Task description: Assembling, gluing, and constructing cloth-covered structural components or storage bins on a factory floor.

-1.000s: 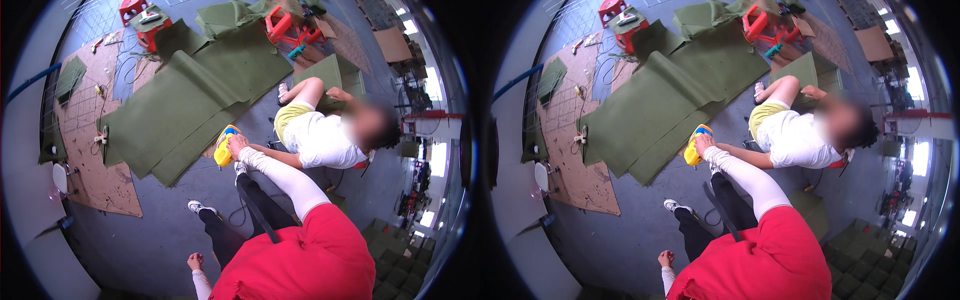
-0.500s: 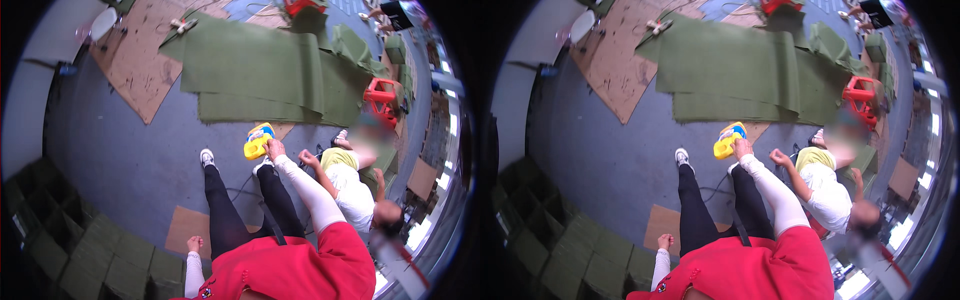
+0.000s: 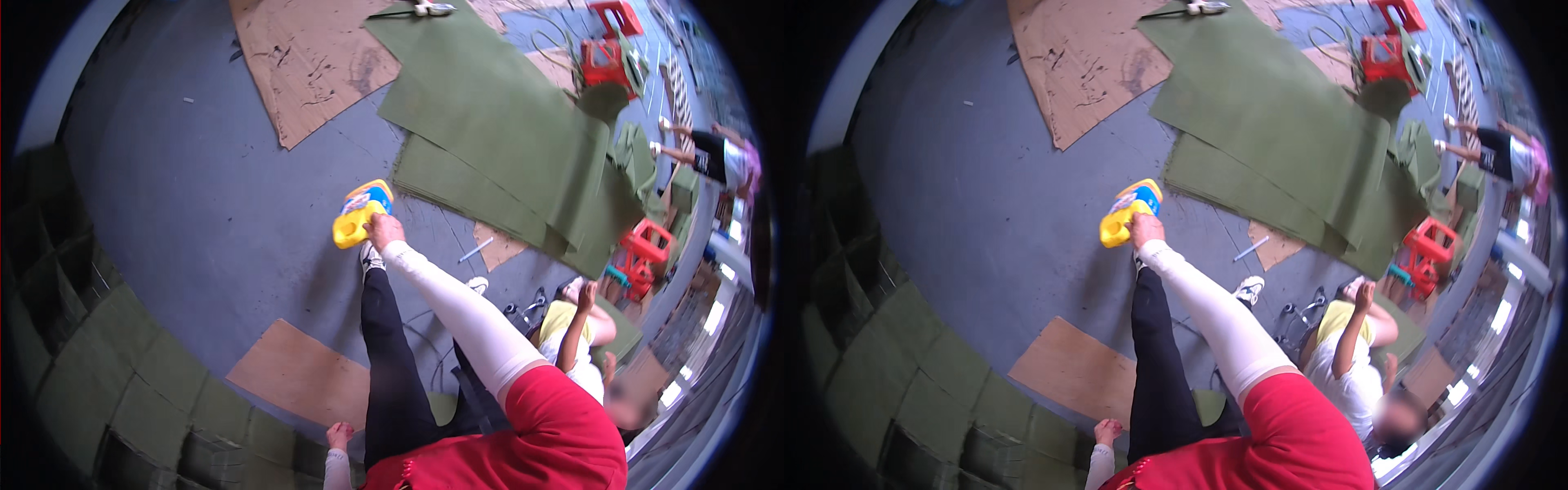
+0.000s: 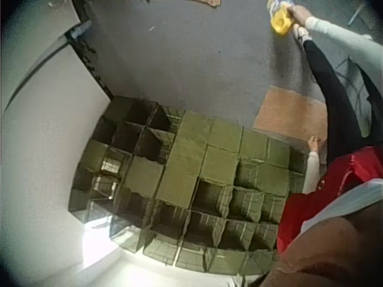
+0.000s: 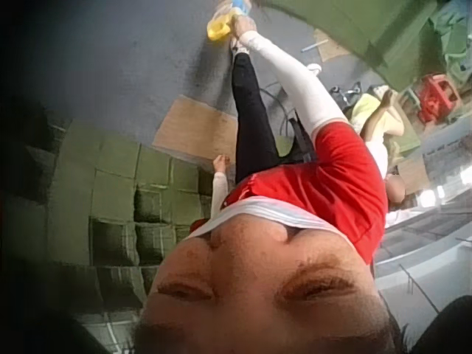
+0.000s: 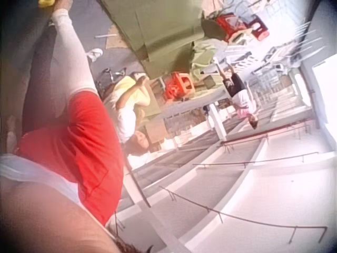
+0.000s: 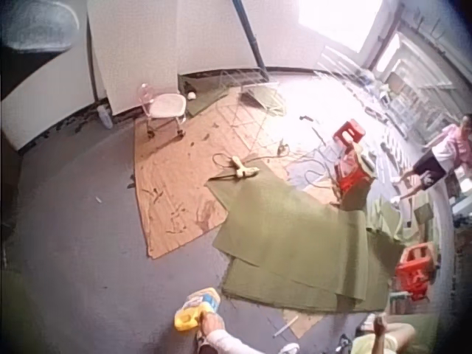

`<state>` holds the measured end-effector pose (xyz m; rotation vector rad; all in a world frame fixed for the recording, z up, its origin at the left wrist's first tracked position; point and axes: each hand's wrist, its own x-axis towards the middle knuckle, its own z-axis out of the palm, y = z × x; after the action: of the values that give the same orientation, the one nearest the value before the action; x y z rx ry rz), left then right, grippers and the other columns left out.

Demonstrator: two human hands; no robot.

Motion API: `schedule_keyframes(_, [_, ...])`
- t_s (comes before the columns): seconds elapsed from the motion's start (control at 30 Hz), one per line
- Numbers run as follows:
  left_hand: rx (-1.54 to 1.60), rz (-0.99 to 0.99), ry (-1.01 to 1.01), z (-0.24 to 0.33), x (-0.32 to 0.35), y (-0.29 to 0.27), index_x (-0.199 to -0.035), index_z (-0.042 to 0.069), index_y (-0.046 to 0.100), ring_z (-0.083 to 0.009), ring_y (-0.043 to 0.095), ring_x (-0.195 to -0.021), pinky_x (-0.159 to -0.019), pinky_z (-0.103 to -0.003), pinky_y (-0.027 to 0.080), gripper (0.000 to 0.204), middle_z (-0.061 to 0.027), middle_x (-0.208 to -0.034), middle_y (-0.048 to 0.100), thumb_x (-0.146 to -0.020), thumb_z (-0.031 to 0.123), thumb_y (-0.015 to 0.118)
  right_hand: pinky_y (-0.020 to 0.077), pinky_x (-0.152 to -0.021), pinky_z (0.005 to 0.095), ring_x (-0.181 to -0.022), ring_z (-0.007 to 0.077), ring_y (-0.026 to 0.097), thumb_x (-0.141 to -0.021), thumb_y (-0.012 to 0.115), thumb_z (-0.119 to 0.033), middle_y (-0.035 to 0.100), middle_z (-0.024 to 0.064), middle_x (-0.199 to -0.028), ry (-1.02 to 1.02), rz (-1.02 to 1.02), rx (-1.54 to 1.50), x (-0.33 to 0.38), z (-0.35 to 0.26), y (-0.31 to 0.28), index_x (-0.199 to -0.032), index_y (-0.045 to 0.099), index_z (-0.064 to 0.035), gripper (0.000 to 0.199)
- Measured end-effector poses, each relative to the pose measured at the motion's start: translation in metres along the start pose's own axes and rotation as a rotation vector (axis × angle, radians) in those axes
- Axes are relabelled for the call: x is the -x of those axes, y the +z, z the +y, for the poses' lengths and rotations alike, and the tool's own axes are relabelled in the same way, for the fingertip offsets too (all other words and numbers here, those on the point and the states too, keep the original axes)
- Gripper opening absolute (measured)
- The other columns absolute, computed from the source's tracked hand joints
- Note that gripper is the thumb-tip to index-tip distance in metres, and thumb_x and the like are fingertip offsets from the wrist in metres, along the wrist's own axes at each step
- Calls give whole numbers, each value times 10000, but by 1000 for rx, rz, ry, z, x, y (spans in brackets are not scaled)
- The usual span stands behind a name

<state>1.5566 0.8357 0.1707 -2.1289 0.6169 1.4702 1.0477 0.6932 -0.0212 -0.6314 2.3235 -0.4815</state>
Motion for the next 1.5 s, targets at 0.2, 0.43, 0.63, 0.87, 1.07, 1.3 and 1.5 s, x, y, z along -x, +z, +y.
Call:
schedule_keyframes(0.2, [196, 2, -133, -37, -8, 14, -808, 4, 598, -170, 597, -578, -521, -278, 494, 184, -90, -681, 608, -803, 183, 554, 464, -671, 395, -715, 336, 591, -721, 624, -280, 601, 187, -715, 21, -48, -86, -93, -70, 78, -735, 623, -22, 259])
schedule_keyframes(0.43, [246, -74, -228, -60, -5, 39, -796, -14, 606, -181, 612, -586, -523, -282, 499, 193, -101, -677, 617, -766, 168, 550, 513, -536, 303, -609, 198, 627, -717, 630, -281, 630, 110, -683, 247, -5, -336, -159, -77, 140, -846, 628, 15, 323])
schedule_keyframes(0.63, [304, -110, -210, -45, -19, 48, -793, -9, 605, -162, 601, -582, -511, -268, 485, 182, -84, -658, 607, -772, 166, 556, 507, -522, 280, -580, 184, 602, -747, 641, -314, 614, 113, -717, 392, -57, -550, -165, -64, 128, -916, 593, 48, 403])
schedule_keyframes(0.87, [317, -84, 217, 90, -39, 30, -797, 26, 589, -90, 529, -579, -506, -212, 409, 157, -23, -681, 582, -846, 158, 521, 481, -490, 275, -525, 152, 563, -771, 611, -67, 594, 80, -627, 594, -178, -888, 4, -3, 35, -773, 603, 13, 80])
schedule_keyframes(1.07, [106, -214, 735, 258, 40, 66, -1016, -18, 560, -116, 567, -806, -722, -234, 444, 211, -51, -881, 608, -841, 95, 526, 449, -412, 251, -445, 117, 538, -779, 632, -197, 590, 61, -563, 760, -393, -903, 170, -34, -57, -680, 596, -14, 211])
schedule_keyframes(1.3, [-629, -652, 1221, 321, 173, 138, -1066, -63, 544, -180, 570, -898, -791, -279, 441, 275, -153, -965, 605, -845, 93, 496, 519, -591, 272, -669, 151, 615, -767, 529, -31, 623, 88, -748, 333, -472, -1211, 256, -64, -129, -860, 608, -1, 125])
schedule_keyframes(1.5, [-1154, -839, 1279, 311, 266, 209, -1013, -59, 578, -114, 576, -747, -676, -253, 469, 266, -104, -832, 637, -821, 123, 546, 528, -644, 293, -759, 202, 631, -754, 500, 35, 630, 131, -846, 242, -239, -1573, 320, -15, -190, -946, 591, 0, 215])
